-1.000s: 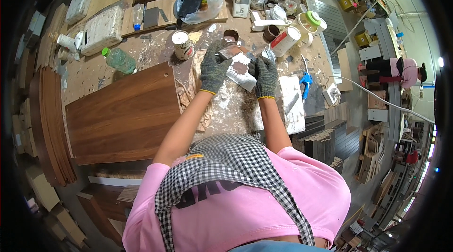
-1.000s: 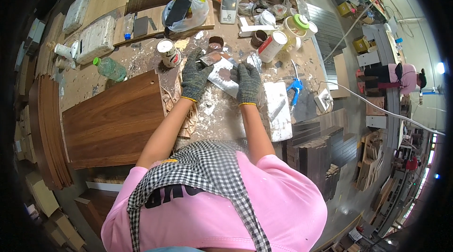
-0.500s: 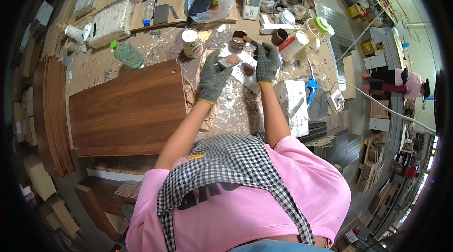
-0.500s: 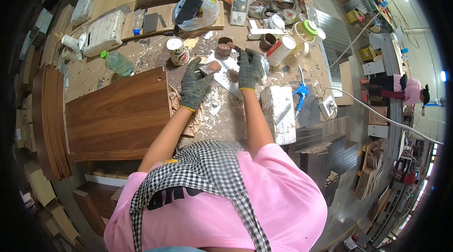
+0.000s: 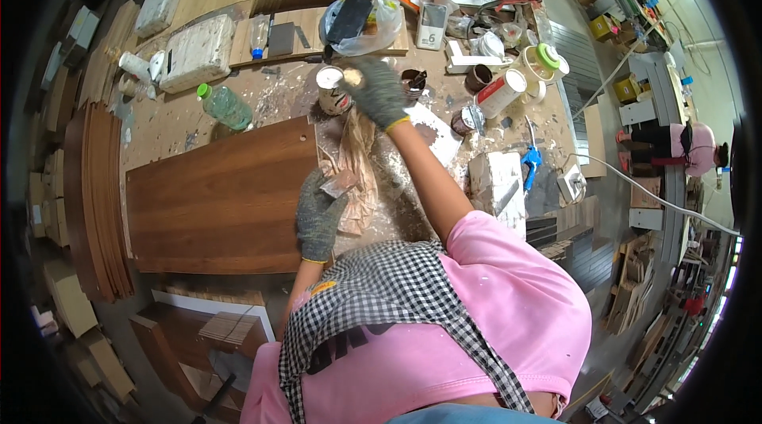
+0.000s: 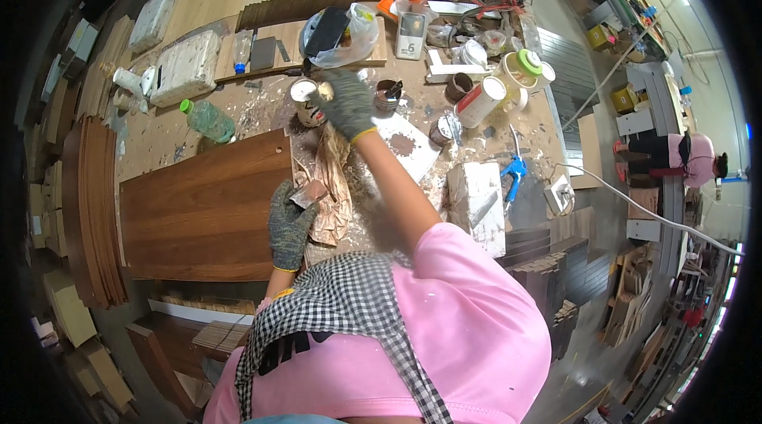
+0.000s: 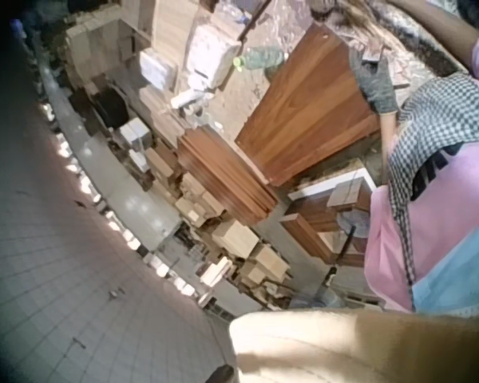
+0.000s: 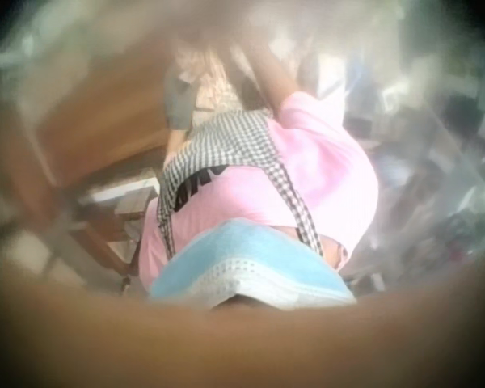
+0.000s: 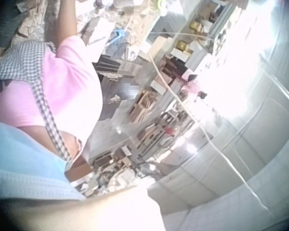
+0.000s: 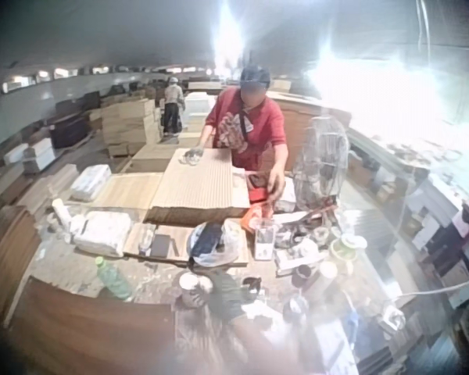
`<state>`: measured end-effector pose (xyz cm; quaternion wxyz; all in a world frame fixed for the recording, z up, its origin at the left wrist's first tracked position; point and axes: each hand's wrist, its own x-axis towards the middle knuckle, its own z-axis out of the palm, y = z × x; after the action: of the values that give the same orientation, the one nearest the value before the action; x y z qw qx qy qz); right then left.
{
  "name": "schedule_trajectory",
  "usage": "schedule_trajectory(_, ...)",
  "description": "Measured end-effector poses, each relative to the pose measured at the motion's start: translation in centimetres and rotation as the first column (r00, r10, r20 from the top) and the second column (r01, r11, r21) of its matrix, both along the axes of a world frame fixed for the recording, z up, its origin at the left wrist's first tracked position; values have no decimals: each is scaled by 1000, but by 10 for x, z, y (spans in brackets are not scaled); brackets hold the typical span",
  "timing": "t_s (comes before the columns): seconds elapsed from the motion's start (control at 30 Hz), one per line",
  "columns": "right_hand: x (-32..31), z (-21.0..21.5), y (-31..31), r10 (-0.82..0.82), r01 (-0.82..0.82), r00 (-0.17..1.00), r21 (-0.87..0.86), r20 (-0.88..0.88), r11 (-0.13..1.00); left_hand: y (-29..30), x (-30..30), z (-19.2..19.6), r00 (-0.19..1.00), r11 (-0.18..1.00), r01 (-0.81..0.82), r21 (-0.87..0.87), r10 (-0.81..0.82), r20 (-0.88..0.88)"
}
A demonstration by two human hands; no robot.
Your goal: The person wipes wood-finish panels with a cloth, handling them one at a time and flipping them over to clean both sides.
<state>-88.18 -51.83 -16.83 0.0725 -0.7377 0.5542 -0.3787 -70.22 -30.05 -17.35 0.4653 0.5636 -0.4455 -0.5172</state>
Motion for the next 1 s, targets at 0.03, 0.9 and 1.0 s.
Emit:
schedule_trajectory(0.03, 15, 3, 0, 106, -105, 994, -25, 31, 994, 0, 0, -2, 1000, 1000, -18, 23, 18, -18)
schedule_trajectory(0.9, -130, 10, -16, -282, 291, 947, 41, -154, 956, 5, 2, -25, 1000, 1000, -25, -6, 25, -5)
schedule_trajectory(1.0, -118, 8, -12, -316, 344, 915, 72, -251, 936, 4, 4, -26, 1000, 1000, -25, 14, 25, 1)
